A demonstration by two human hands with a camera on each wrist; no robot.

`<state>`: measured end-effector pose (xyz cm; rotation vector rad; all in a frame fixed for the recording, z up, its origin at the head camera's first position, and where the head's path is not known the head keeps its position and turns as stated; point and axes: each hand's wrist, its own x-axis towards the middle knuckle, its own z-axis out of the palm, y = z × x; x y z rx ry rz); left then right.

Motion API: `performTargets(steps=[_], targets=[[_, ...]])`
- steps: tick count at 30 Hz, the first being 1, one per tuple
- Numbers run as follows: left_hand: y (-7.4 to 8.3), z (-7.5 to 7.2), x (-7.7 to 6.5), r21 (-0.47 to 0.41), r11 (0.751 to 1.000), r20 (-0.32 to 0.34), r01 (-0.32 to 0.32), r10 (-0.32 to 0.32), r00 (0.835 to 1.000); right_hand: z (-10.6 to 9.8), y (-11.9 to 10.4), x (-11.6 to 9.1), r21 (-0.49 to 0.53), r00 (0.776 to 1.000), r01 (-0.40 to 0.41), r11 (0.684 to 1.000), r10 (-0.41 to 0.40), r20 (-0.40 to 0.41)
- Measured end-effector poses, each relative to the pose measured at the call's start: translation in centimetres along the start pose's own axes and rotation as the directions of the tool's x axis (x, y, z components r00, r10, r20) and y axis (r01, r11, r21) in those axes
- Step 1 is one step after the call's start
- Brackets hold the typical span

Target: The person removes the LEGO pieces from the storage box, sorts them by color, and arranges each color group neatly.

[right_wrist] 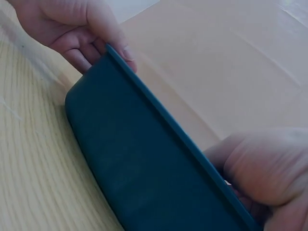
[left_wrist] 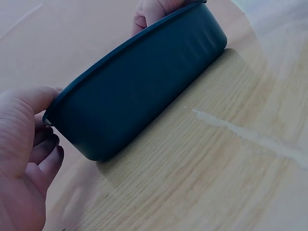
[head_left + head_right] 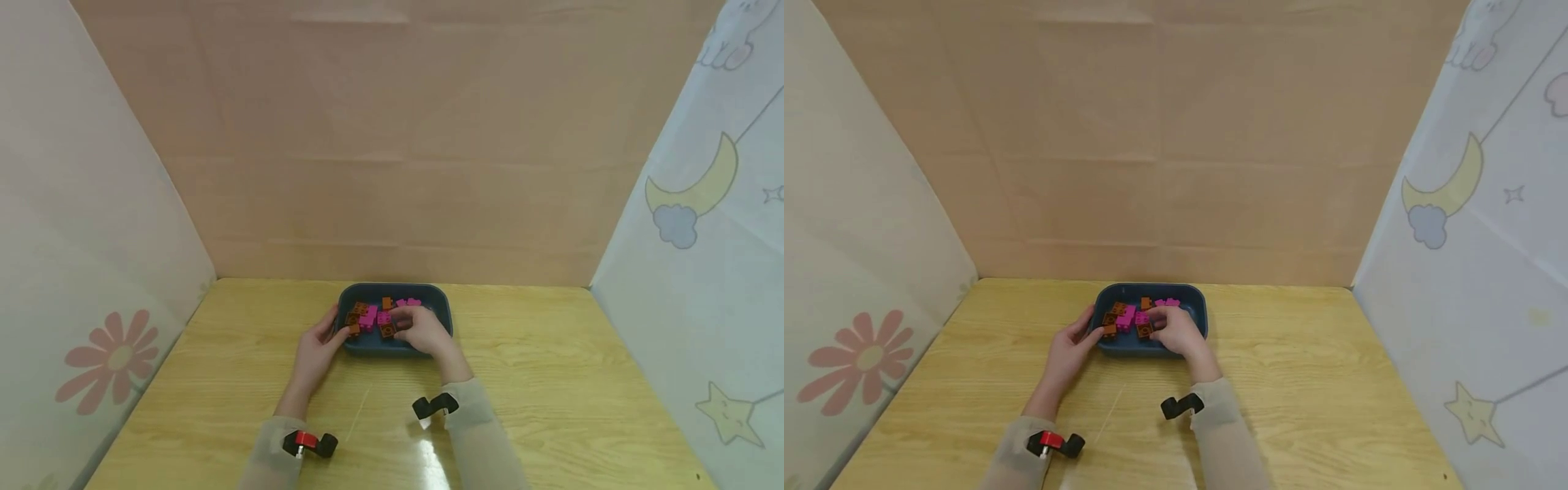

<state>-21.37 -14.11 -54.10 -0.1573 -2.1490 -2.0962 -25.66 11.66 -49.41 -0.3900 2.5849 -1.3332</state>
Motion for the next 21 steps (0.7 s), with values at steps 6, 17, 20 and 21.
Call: performTargets(steps=[6,17,20,21], targets=[[-0.08,-0.24,0.19,0.027,0.999,-0.008,-0.022,0.022,1.0,0.12,-0.4,0.29,-0.049,1.0,-0.004,0.999,0.004,0.011],[-0.33,-0.34,0.54,0.121,0.992,-0.023,-0.032,0.035,0.999,0.23,-0.63,0.83,-0.101,1.0,0.008,0.995,-0.007,0.014],[-0.23,-0.41,0.5,0.134,0.991,-0.022,-0.03,0.033,0.999,0.34,-0.61,0.94,-0.116,1.0,0.003,0.993,-0.001,0.014],[-0.21,-0.43,0.48,0.135,0.99,-0.021,-0.03,0.033,0.999,0.37,-0.62,0.94,-0.121,1.0,-0.002,0.993,0.003,0.014]])
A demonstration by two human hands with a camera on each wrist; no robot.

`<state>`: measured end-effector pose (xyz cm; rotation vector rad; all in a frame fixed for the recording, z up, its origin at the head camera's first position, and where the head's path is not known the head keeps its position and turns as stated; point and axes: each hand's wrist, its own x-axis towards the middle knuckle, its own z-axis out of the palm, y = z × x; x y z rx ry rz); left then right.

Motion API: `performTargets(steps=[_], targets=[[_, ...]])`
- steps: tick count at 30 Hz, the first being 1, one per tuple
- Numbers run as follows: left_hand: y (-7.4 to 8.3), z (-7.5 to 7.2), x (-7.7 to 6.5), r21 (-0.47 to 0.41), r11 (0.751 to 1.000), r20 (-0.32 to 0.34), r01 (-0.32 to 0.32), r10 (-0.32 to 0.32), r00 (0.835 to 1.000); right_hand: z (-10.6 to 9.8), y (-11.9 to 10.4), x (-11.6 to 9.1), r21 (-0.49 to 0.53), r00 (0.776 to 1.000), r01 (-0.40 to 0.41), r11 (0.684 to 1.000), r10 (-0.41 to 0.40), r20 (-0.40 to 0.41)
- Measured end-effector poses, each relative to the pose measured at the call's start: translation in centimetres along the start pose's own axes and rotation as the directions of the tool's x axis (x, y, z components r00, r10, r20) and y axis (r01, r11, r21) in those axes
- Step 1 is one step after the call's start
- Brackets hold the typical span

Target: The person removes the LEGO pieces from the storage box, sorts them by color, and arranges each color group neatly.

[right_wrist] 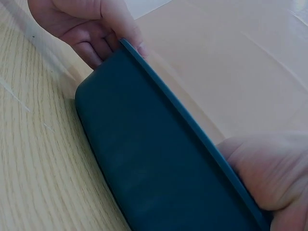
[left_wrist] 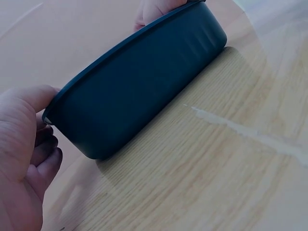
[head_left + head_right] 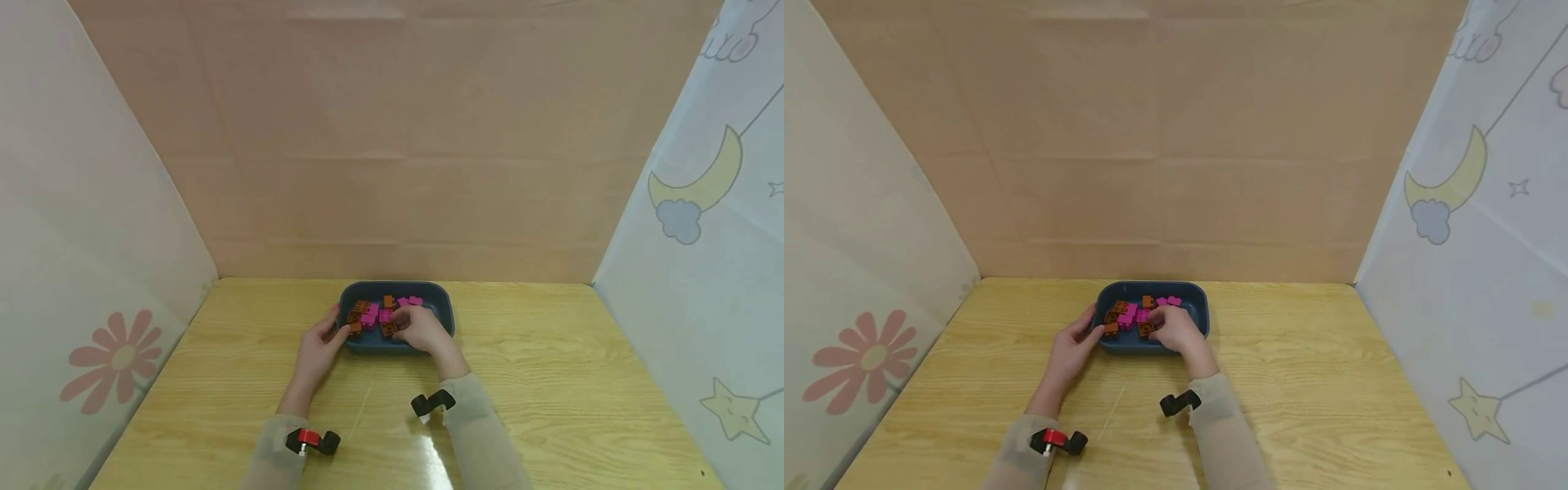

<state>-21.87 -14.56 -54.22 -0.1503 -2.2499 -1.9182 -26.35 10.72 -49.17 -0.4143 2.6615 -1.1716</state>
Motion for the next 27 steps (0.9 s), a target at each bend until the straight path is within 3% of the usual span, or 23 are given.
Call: performTargets(steps=[9,27], targets=[[-0.19,-0.04,0.06,0.025,0.999,-0.011,-0.031,0.031,0.999,0.11,-0.04,0.03,-0.005,1.0,-0.023,1.0,0.023,0.007],[-0.46,0.0,0.07,0.052,0.998,-0.005,-0.033,0.033,0.999,-0.01,-0.12,0.02,-0.044,0.998,-0.052,0.998,0.053,0.02]])
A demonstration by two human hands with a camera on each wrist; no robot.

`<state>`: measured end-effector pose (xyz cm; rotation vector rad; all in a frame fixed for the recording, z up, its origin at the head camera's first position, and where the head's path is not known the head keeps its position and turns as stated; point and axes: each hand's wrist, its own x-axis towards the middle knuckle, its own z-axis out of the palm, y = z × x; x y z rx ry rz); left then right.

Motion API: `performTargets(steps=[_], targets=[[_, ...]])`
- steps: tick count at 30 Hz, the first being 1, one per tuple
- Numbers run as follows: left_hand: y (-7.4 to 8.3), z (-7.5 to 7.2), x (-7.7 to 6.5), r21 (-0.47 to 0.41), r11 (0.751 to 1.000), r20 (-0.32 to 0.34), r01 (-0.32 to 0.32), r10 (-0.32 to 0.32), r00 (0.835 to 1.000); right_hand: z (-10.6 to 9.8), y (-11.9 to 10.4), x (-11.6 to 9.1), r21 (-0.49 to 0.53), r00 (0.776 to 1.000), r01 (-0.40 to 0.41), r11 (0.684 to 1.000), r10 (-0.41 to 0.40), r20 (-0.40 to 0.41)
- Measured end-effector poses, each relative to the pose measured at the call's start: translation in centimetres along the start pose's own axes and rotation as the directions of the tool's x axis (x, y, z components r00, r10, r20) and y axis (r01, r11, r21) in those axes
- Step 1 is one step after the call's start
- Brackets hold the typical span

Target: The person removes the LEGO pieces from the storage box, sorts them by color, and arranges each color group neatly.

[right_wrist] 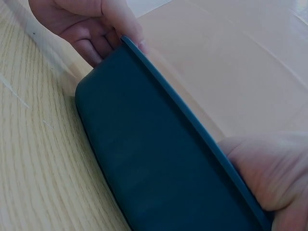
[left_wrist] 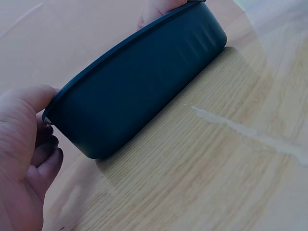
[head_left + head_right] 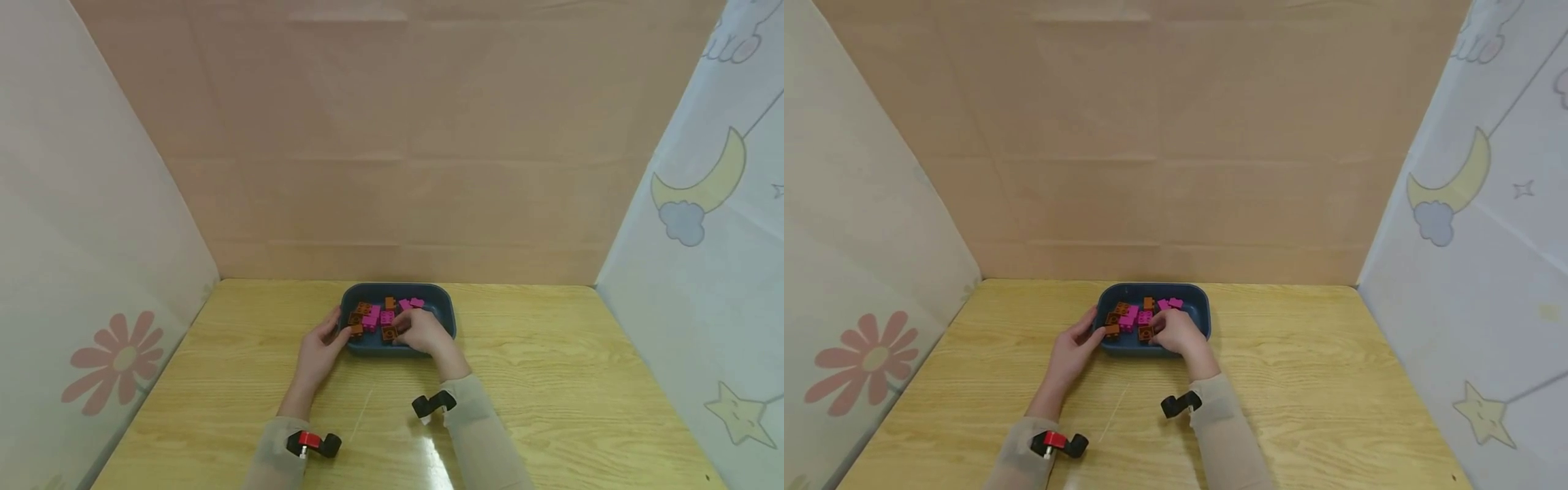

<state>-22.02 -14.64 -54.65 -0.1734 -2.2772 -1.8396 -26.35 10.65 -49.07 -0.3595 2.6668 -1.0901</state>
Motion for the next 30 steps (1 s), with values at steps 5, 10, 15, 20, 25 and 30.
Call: performTargets(steps=[5,10,15,20,25,30], targets=[[0.1,-0.1,0.0,-0.002,1.0,0.009,0.007,-0.007,1.0,-0.1,0.0,0.0,0.0,1.0,0.002,1.0,-0.002,0.002],[0.2,-0.1,0.0,-0.005,1.0,0.023,0.015,-0.015,1.0,-0.2,0.0,-0.1,-0.005,1.0,-0.007,1.0,0.007,-0.008],[0.3,0.0,0.0,-0.006,1.0,0.03,0.012,-0.012,0.999,-0.3,0.3,-0.1,0.023,0.997,0.025,0.999,-0.024,-0.071],[0.3,0.1,-0.1,0.003,1.0,0.029,0.017,-0.017,0.999,-0.7,0.7,-0.2,0.119,0.985,0.096,0.988,-0.077,-0.157],[0.2,0.1,0.0,0.055,0.998,0.013,0.001,-0.002,1.0,-1.4,0.6,-0.6,0.22,0.972,0.147,0.964,-0.099,-0.214],[0.3,0.2,0.1,0.112,0.994,0.001,-0.014,0.014,1.0,-2.5,0.2,-1.9,0.325,0.967,0.19,0.926,-0.119,-0.227]])
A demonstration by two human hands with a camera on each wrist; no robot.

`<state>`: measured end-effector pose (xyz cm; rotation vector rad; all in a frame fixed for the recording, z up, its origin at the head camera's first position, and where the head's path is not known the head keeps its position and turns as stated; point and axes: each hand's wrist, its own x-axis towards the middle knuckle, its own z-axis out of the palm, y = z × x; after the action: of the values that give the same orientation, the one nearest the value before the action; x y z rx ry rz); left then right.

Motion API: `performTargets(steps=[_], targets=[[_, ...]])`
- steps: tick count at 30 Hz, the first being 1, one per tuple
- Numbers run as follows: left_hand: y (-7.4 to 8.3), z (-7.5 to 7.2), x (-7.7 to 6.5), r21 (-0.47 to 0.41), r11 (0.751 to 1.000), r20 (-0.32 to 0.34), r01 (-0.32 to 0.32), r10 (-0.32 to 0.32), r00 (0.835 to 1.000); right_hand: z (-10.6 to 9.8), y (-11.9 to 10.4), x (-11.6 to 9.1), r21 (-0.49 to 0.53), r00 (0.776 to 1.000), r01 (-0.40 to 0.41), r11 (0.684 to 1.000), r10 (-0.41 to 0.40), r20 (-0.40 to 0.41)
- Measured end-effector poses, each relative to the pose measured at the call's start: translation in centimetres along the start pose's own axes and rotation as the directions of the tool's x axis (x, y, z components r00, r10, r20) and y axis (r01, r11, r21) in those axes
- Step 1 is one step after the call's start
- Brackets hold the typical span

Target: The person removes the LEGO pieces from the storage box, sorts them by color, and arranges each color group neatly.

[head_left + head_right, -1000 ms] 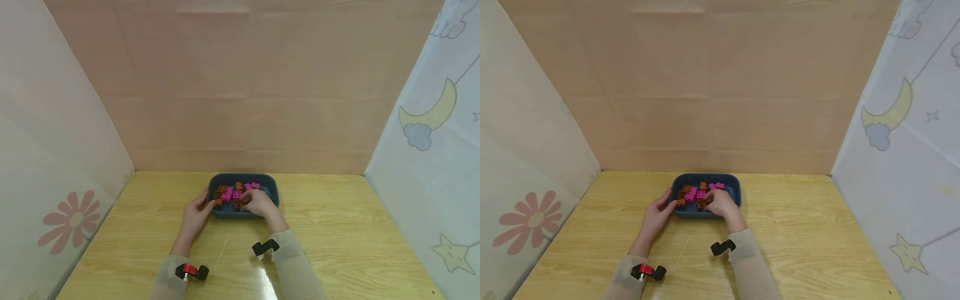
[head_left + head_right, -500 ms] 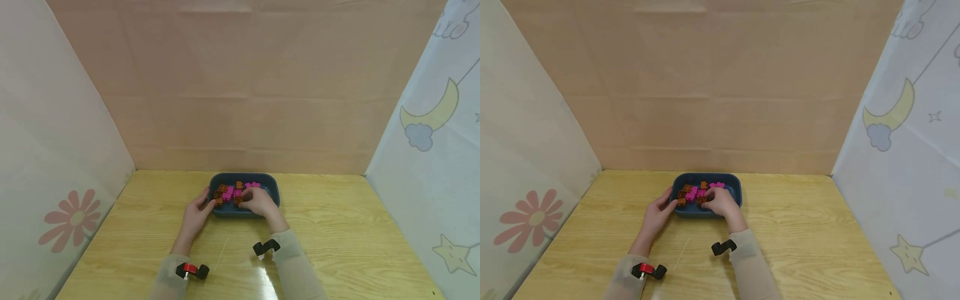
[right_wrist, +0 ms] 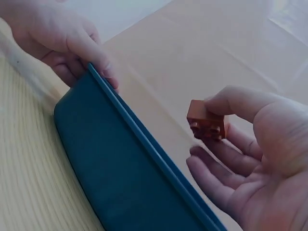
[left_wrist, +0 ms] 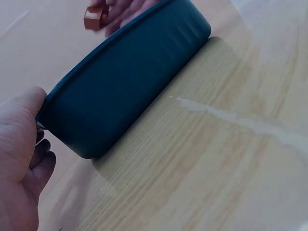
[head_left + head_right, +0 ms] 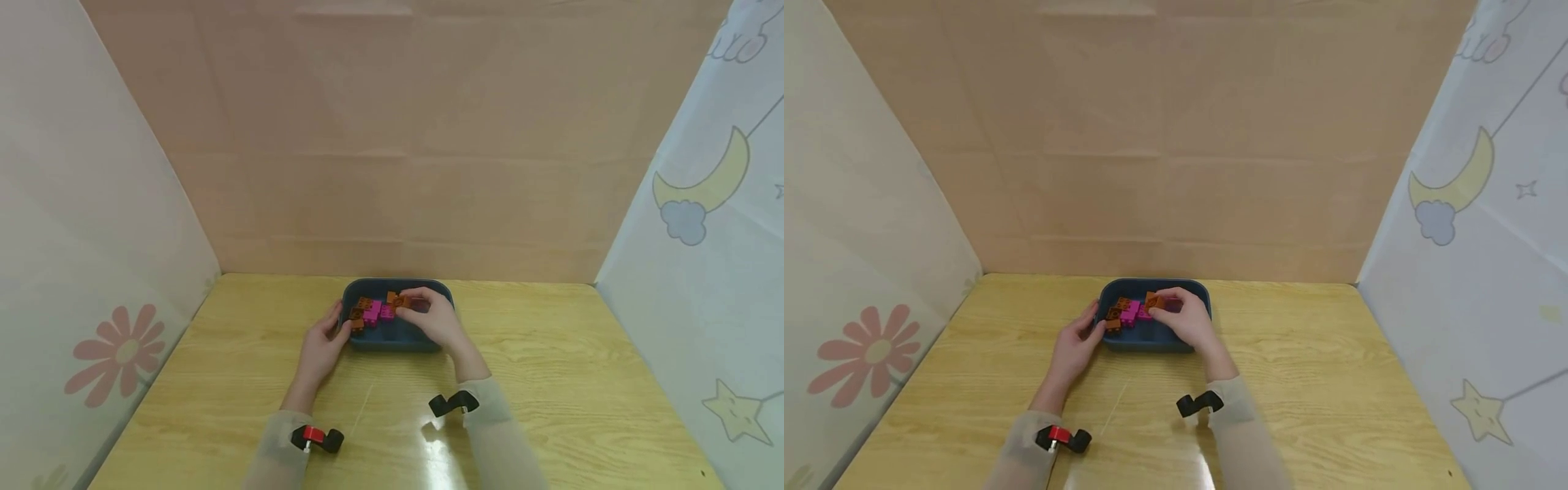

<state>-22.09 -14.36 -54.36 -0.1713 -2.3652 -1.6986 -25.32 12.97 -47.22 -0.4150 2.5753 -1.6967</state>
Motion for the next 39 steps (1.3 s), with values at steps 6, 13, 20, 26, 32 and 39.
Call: performTargets(steps=[6,13,20,26,32,39], targets=[[0.3,0.1,-0.2,0.059,0.998,-0.006,-0.017,0.017,1.0,-1.8,-0.2,-1.4,0.071,0.999,0.013,0.997,-0.017,0.051],[1.0,0.0,-0.2,0.084,0.995,-0.004,-0.054,0.055,0.998,-3.3,-0.2,-1.8,0.072,0.997,0.009,0.997,-0.015,0.078],[1.4,-0.2,-0.2,0.083,0.993,0.046,-0.084,0.08,0.996,-3.6,-0.3,-1.9,0.055,0.996,-0.014,0.998,0.009,0.091],[1.2,-0.6,-0.3,0.105,0.991,0.089,-0.083,0.074,0.993,-3.5,-0.5,-2.0,0.041,0.995,-0.029,0.999,0.026,0.093],[1.2,-0.3,-0.1,0.167,0.981,0.087,-0.097,0.083,0.993,-4.0,-0.4,-2.2,0.034,0.995,-0.004,0.999,0.001,0.101],[1.4,0.0,0.3,0.194,0.977,0.074,-0.085,0.072,0.995,-4.6,-0.4,-2.8,0.02,0.992,0.03,0.999,-0.032,0.121]])
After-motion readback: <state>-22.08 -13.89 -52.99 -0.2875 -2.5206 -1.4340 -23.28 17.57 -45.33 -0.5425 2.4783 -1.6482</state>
